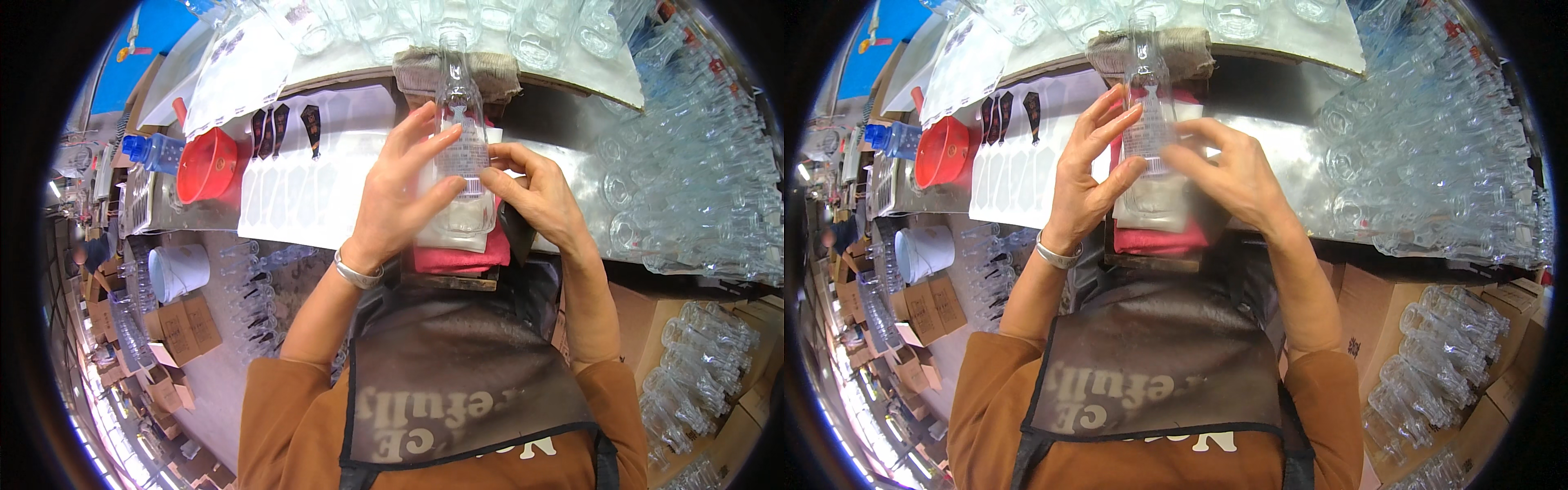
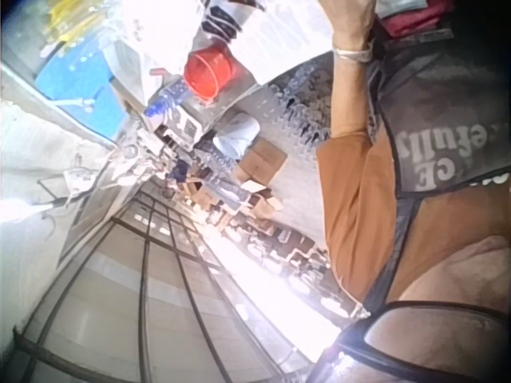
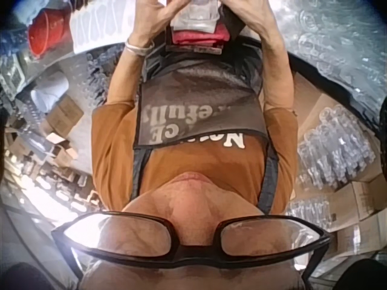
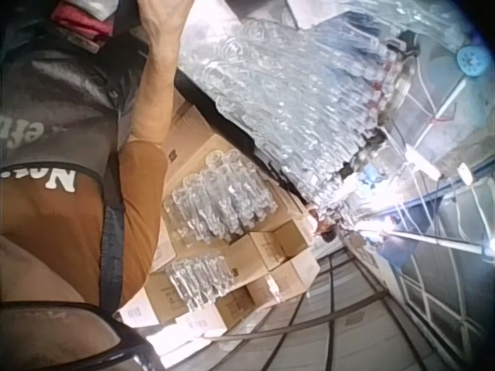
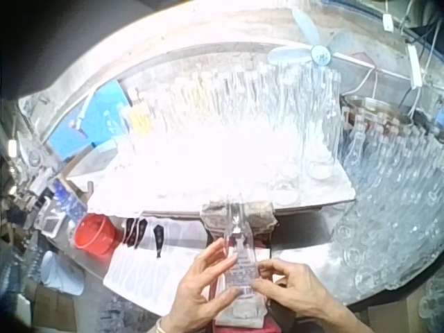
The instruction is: The person repeatedly picks up clear plastic bottles, places them on a padded stand, and applies a black label to each bottle using both hands. After labeling, the person sets the bottle aside and repeats the process with the next bottle.
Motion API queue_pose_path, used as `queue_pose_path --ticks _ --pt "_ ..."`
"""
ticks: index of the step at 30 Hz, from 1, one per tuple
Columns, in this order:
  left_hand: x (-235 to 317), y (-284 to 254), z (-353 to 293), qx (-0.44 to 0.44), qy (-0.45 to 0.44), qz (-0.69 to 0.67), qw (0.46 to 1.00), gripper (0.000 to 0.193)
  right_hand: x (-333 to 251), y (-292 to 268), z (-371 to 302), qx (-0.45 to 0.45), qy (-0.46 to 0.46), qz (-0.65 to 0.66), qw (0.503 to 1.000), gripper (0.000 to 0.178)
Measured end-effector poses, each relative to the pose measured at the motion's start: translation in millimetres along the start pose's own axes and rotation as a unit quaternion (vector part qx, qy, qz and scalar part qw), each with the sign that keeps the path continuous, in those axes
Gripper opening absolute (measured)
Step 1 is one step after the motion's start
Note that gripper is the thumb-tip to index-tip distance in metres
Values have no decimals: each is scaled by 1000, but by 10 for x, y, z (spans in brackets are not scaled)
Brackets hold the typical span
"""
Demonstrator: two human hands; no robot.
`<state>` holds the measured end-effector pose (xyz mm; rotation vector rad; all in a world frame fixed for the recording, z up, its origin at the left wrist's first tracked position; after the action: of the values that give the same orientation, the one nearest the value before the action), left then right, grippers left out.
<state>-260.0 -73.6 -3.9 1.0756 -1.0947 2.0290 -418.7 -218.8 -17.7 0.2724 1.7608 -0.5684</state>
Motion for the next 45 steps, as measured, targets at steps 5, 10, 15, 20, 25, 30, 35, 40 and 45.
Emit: queue_pose_path --ticks 5,10,15,20,25,30,35,40,45 --pt "23 -10 5 -11 -8 6 1000 55 139 -276 51 27 32 257 965 39" --pt "14 -6 4 3 11 9 1000 55 -264 -158 -30 47 -111 81 989 29" --pt "26 0 26 -4 0 -17 1000 54 -325 -339 213 167 -151 -49 973 30" --pt "39 -10 -1 3 -7 -26 1000 53 -462 -298 247 154 -201 -141 957 26" --pt "17 -35 12 -10 6 -2 1000 64 -681 -247 219 78 -264 -257 926 26" --pt "-25 -106 -161 -31 -24 -8 999 117 -893 -222 268 56 -294 -258 919 26" --pt "-55 -20 -387 -12 8 4 1000 128 -1067 -140 556 192 -391 -417 798 22" --pt "7 41 -454 45 -1 -13 999 128 -1072 153 512 -45 -354 -486 798 7" --pt "-25 41 -465 51 -13 -51 997 125 -905 135 320 50 -437 -434 786 22"
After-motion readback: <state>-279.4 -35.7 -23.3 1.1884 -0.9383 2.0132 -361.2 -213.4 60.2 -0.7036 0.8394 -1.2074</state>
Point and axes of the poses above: each hand's wrist, its own z-axis towards the middle knuckle, its own y-axis out of the palm, x = y × z, the point moved 1 cm from there along z, towards the middle knuckle, and after that the axes turned 7 degrees about -z, right-handed, at the moved point
